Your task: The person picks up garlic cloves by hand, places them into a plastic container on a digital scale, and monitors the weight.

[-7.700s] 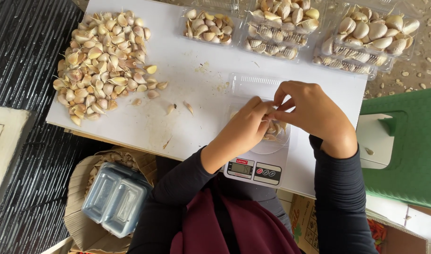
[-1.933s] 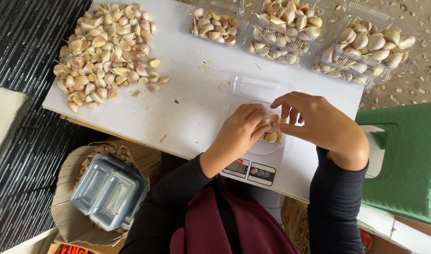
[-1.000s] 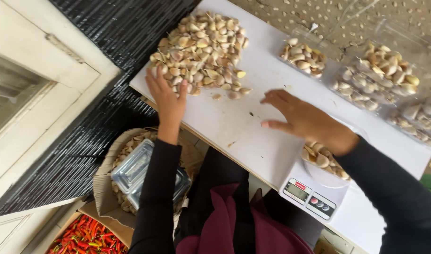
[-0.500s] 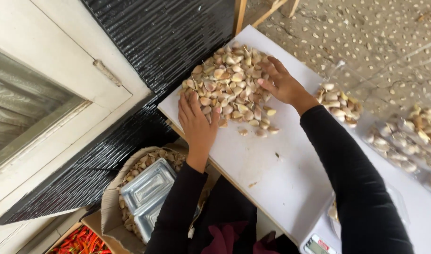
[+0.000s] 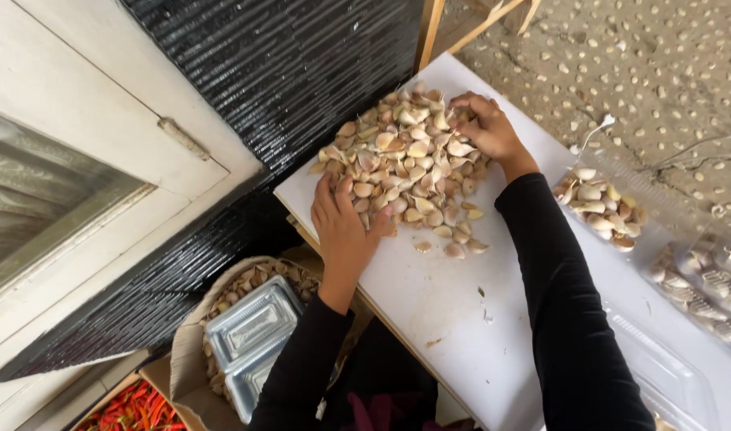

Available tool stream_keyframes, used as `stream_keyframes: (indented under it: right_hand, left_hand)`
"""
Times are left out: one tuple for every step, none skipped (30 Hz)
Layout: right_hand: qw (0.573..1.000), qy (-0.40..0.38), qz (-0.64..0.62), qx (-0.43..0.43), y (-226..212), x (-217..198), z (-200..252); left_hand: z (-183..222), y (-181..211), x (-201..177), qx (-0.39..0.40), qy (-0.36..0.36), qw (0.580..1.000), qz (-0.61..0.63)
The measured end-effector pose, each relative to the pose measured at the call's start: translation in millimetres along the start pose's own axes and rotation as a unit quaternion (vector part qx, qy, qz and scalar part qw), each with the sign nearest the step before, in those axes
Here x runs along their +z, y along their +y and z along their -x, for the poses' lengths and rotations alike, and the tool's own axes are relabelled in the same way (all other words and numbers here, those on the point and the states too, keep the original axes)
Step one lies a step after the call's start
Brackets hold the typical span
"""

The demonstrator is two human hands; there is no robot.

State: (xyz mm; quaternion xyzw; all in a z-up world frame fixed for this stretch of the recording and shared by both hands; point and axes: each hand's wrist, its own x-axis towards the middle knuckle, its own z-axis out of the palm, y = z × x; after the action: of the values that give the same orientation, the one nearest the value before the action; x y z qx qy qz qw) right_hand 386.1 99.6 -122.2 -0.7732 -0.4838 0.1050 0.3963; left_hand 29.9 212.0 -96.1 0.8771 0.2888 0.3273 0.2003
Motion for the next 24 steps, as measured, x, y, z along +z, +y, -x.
stream_keyframes:
  right_hand:
    - [1.000,-0.001,0.000,0.005,-9,2,7]
    - [0.999,-0.003,-0.018,0.032,-19,3,14]
    - [0.998,-0.004,-0.033,0.055,-29,1,16]
    - [0.998,-0.004,-0.031,0.055,-29,-1,20]
    - [0.996,-0.004,-0.047,0.072,-29,-1,28]
    - [0.994,-0.004,-0.064,0.088,-29,-1,35]
    - [0.994,-0.002,-0.062,0.089,-29,0,40]
    - [0.993,-0.005,-0.074,0.088,-30,1,45]
    - [0.993,-0.009,-0.084,0.086,-30,1,50]
    - [0.993,-0.007,-0.083,0.087,-40,-2,56]
    - [0.990,-0.012,-0.099,0.098,-51,-3,64]
    - [0.987,-0.016,-0.115,0.110,-60,-3,72]
    - [0.987,-0.013,-0.116,0.112,-71,-6,77]
    - [0.983,-0.028,-0.119,0.136,-82,-9,82]
    - [0.978,-0.042,-0.123,0.162,-92,-11,89]
    - [0.977,-0.040,-0.125,0.166,-102,-13,97]
    - [0.979,-0.055,-0.119,0.158,-113,-16,102]
    - [0.980,-0.069,-0.112,0.149,-124,-19,107]
    - [0.979,-0.065,-0.114,0.153,-144,-23,117]
    - [0.979,-0.068,-0.112,0.157,-164,-27,126]
    - [0.978,-0.071,-0.111,0.162,-184,-30,136]
    - [0.977,-0.069,-0.112,0.166,-180,-28,143]
    - [0.977,-0.075,-0.110,0.168,-175,-27,148]
    - [0.976,-0.080,-0.108,0.169,-171,-25,153]
  left_hand:
    - [1,0,-1,-0.001,-0.005,1.000,0.001]
    - [3,1,-3,0.005,-0.018,0.999,0.028]
    - [1,2,-4,0.012,-0.027,0.998,0.056]
    - [1,1,-2,0.012,-0.027,0.998,0.058]
    - [2,0,0,0.022,-0.021,0.998,0.061]
    - [3,0,1,0.032,-0.016,0.997,0.064]
    - [5,-1,4,0.033,-0.017,0.997,0.066]
    - [7,-2,6,0.034,-0.014,0.997,0.063]
    - [9,-3,9,0.034,-0.012,0.997,0.061]
    - [11,8,4,0.035,-0.012,0.997,0.064]
    - [14,17,-2,0.025,-0.030,0.995,0.088]
    - [17,26,-7,0.015,-0.048,0.992,0.112]
    - [24,32,-2,0.017,-0.051,0.992,0.111]
    - [32,37,4,0.025,-0.038,0.994,0.102]
    - [42,44,10,0.032,-0.027,0.995,0.094]
    - [49,52,9,0.034,-0.032,0.994,0.094]
    - [56,60,10,0.035,-0.053,0.992,0.109]
    - [62,69,10,0.035,-0.073,0.989,0.124]
    - [68,75,12,0.038,-0.077,0.988,0.124]
    - [75,82,14,0.044,-0.088,0.987,0.126]
    - [83,89,16,0.048,-0.100,0.986,0.128]
    - [87,91,18,0.049,-0.105,0.985,0.129]
    - [91,95,20,0.056,-0.108,0.983,0.134]
    - [95,98,23,0.062,-0.111,0.982,0.140]
